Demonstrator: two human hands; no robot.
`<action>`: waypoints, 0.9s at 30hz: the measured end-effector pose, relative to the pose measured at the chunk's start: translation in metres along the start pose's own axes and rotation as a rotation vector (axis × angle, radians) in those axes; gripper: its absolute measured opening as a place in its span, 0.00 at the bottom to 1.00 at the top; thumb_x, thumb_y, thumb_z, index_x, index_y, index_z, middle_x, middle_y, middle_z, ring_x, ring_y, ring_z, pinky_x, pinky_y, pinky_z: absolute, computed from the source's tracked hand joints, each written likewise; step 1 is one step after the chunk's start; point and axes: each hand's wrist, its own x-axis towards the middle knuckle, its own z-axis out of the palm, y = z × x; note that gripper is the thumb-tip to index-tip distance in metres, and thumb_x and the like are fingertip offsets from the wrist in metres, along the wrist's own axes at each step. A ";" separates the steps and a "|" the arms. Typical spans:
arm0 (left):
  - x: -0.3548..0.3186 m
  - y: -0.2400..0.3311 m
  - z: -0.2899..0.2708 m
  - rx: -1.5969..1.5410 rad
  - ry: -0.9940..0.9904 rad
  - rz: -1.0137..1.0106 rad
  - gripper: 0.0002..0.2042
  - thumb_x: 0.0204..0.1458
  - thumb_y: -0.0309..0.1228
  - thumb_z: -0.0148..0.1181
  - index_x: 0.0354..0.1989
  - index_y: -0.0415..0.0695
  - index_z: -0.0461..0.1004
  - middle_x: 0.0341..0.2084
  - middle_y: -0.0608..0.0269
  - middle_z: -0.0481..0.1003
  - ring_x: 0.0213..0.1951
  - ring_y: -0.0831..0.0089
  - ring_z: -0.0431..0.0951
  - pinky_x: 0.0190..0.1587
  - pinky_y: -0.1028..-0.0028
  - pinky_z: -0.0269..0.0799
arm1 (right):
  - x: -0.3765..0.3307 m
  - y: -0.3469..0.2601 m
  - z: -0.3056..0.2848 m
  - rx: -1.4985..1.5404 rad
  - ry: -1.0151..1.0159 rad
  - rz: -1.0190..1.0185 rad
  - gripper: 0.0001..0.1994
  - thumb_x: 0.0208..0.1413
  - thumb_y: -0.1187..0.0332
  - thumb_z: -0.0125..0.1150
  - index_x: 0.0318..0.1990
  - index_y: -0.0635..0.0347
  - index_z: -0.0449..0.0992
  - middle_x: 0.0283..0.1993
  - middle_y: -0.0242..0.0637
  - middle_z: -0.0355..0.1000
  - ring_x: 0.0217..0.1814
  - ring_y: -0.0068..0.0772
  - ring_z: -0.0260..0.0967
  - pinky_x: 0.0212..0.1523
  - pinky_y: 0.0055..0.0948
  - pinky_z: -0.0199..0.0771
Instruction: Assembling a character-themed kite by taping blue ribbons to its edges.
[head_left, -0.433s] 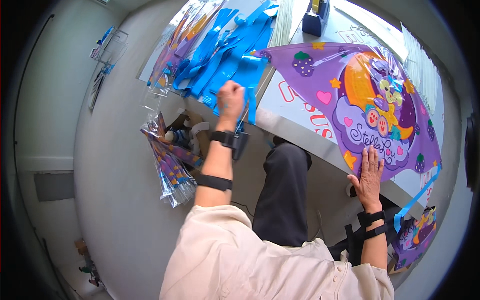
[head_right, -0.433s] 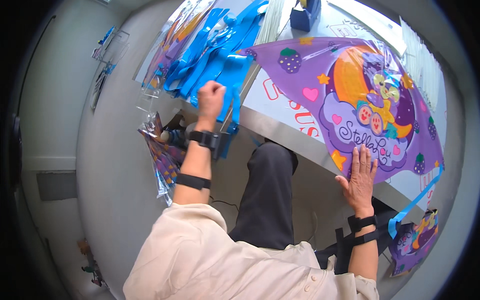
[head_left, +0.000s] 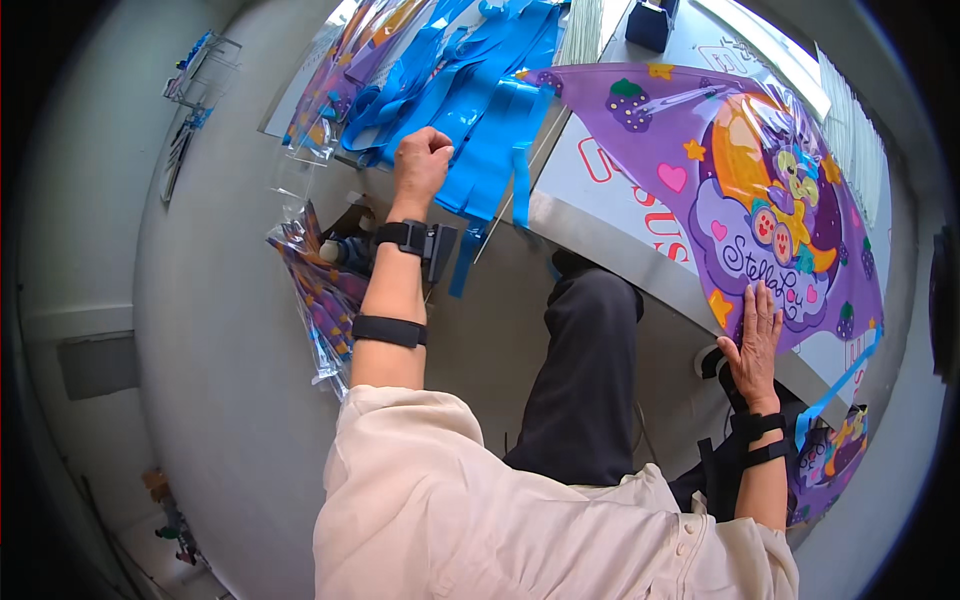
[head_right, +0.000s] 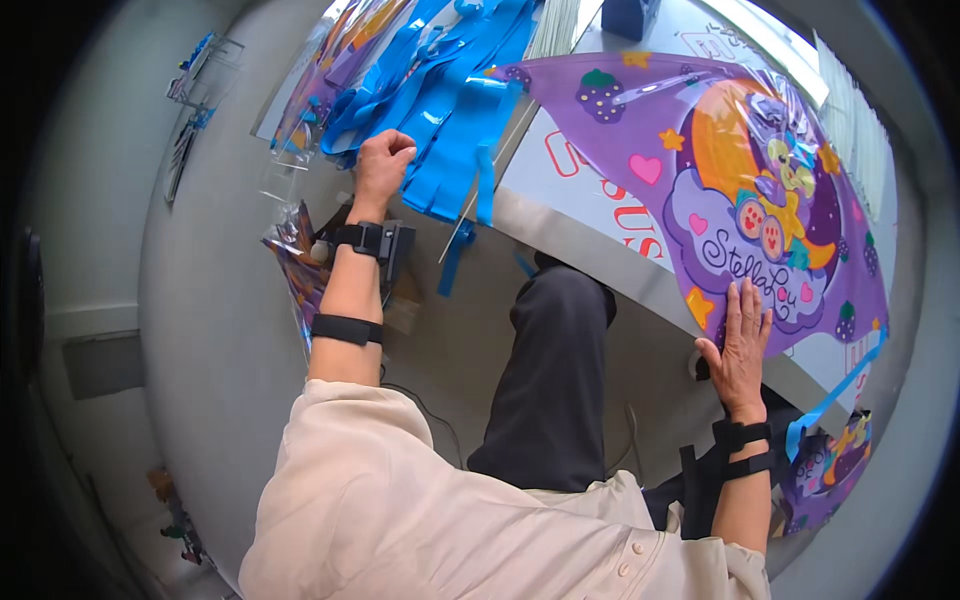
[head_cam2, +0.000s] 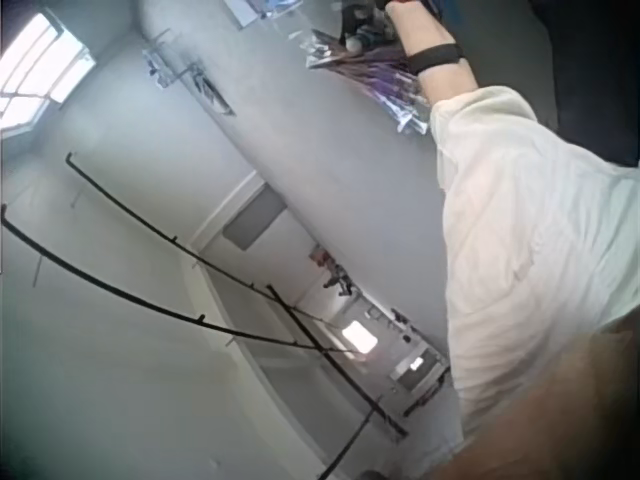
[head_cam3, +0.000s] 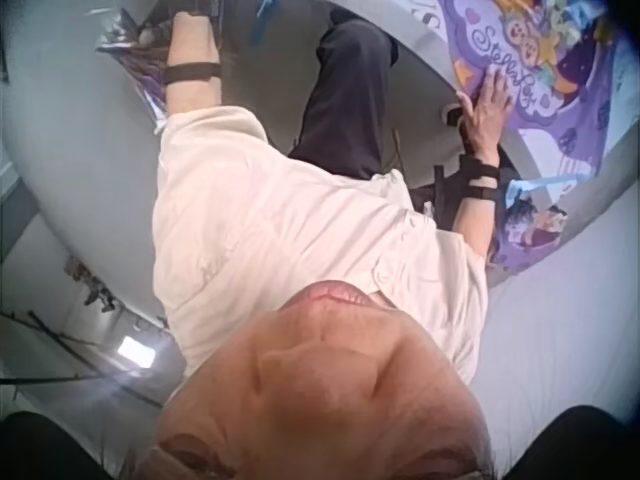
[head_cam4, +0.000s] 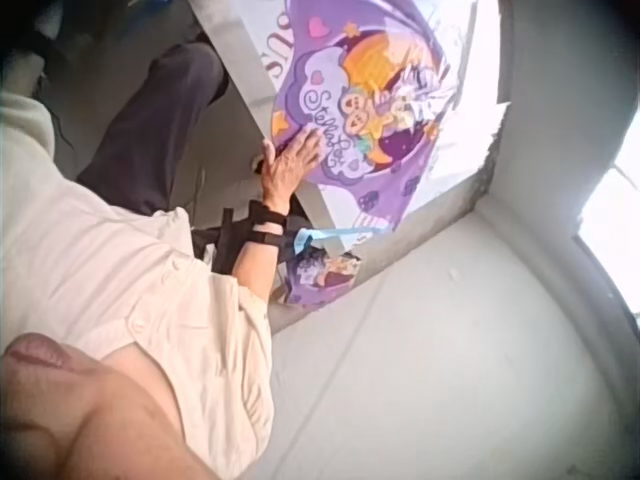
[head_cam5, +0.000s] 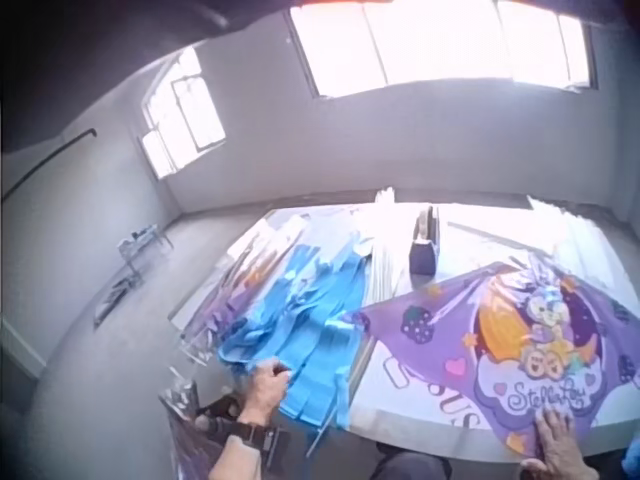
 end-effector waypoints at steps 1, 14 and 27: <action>0.000 0.006 0.007 0.114 0.052 0.021 0.04 0.40 0.24 0.62 0.26 0.38 0.76 0.23 0.55 0.77 0.27 0.65 0.77 0.31 0.69 0.72 | 0.000 -0.001 0.000 0.005 0.002 0.003 0.43 0.52 0.36 0.42 0.68 0.54 0.45 0.72 0.38 0.39 0.75 0.39 0.31 0.70 0.43 0.25; -0.021 0.028 0.033 0.226 -0.248 -0.021 0.14 0.34 0.36 0.71 0.19 0.37 0.75 0.30 0.52 0.76 0.33 0.61 0.76 0.35 0.66 0.71 | 0.001 -0.003 0.002 -0.026 0.044 0.010 0.41 0.53 0.37 0.43 0.68 0.51 0.46 0.72 0.37 0.40 0.74 0.39 0.33 0.70 0.43 0.27; -0.052 0.026 0.009 0.357 -0.260 0.589 0.21 0.30 0.23 0.69 0.38 0.46 0.76 0.41 0.57 0.73 0.40 0.65 0.74 0.46 0.70 0.71 | 0.002 -0.002 0.003 0.027 0.068 0.002 0.39 0.54 0.41 0.47 0.68 0.50 0.47 0.72 0.36 0.40 0.74 0.38 0.34 0.70 0.44 0.28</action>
